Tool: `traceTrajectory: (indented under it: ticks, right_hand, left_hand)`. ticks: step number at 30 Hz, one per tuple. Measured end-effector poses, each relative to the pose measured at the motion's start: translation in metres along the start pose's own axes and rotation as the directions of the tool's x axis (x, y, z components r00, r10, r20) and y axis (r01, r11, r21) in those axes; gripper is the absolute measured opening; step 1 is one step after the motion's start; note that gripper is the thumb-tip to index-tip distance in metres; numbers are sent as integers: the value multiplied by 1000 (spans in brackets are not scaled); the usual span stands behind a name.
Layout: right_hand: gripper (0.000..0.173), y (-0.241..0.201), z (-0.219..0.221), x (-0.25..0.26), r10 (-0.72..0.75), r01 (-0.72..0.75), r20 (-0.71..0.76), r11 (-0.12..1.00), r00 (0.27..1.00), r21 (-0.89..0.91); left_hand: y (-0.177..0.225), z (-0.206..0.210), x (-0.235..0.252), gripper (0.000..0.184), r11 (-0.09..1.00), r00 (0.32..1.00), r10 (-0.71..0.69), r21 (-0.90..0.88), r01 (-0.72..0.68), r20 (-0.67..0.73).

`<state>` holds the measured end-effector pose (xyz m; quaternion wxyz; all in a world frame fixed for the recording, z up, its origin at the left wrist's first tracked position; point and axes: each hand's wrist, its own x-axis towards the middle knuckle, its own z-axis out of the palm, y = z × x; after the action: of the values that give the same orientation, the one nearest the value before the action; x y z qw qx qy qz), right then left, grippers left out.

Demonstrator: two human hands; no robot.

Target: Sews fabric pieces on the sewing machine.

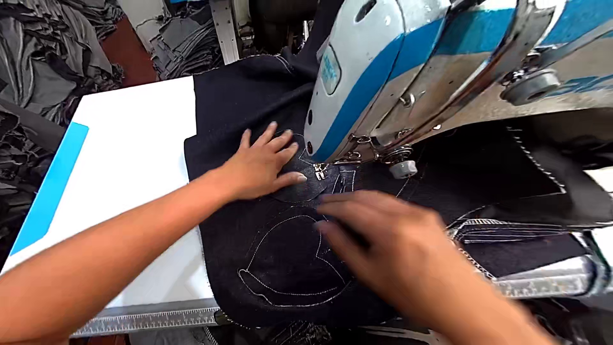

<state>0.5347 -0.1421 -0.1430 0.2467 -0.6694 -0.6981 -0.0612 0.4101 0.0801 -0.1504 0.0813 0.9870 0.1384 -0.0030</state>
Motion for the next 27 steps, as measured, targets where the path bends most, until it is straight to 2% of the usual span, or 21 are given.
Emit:
traceTrajectory:
  ticks: [1, 2, 3, 4, 5, 6, 10, 13, 15, 17, 19, 20, 22, 24, 25, 27]
  right_hand:
    - [39, -23, 17, 0, 99, -98, -14, 995, 995, 22]
    - [51, -38, 38, 1, 170, -170, 0, 985, 985, 33]
    - [63, -45, 60, 2, 211, -211, 18, 977, 977, 21]
    - [73, -48, 79, 2, 231, -230, 33, 973, 972, -22]
    - [78, -48, 92, 0, 234, -230, 36, 969, 972, -91]
    - [79, -46, 99, -2, 224, -218, 29, 965, 974, -144]
    - [75, -35, 96, -12, 156, -153, 20, 982, 988, -108]
    - [67, -14, 92, -18, 43, -44, -23, 998, 999, -47]
    - [58, 9, 87, -22, -62, 65, -48, 996, 997, 66]
    - [48, 41, 80, -22, -188, 197, -59, 943, 980, 269]
    - [41, 81, 70, -17, -347, 329, -35, 847, 937, 417]
    - [41, 103, 66, -11, -440, 403, -24, 798, 898, 449]
    - [40, 137, 61, 3, -578, 532, -27, 729, 815, 430]
    - [38, 152, 47, 17, -642, 615, -4, 733, 767, 290]
    - [36, 151, 36, 19, -622, 606, 20, 769, 783, 203]
    - [34, 125, 13, 11, -458, 454, 37, 887, 888, 83]
  left_hand:
    - [-15, 0, 10, 53, 971, 969, 238, 44, -236, -65]
    - [-30, 3, 22, 46, 881, 874, 473, 100, -463, -114]
    - [-42, 8, 32, 48, 770, 762, 637, 143, -622, -116]
    - [-52, 14, 37, 56, 692, 688, 720, 151, -706, -88]
    - [-60, 20, 39, 63, 663, 662, 747, 132, -737, -60]
    - [-65, 24, 39, 66, 673, 673, 739, 106, -732, -44]
    - [-65, 32, 27, 69, 763, 763, 646, 59, -643, -41]
    - [-55, 34, 15, 69, 838, 835, 545, 63, -542, -78]
    - [-35, 37, -2, 67, 921, 916, 390, 49, -387, -97]
    - [-1, 43, -23, 68, 992, 985, 126, 17, -125, -120]
    - [37, 51, -40, 74, 991, 981, -133, -3, 134, -145]
    - [53, 55, -45, 77, 977, 964, -212, -7, 214, -159]
    - [74, 58, -51, 79, 953, 940, -301, -15, 303, -163]
    - [79, 54, -54, 80, 943, 936, -332, -13, 333, -113]
    - [79, 48, -54, 80, 941, 940, -337, -7, 338, -56]
    - [72, 29, -51, 77, 950, 946, -313, 31, 312, 86]
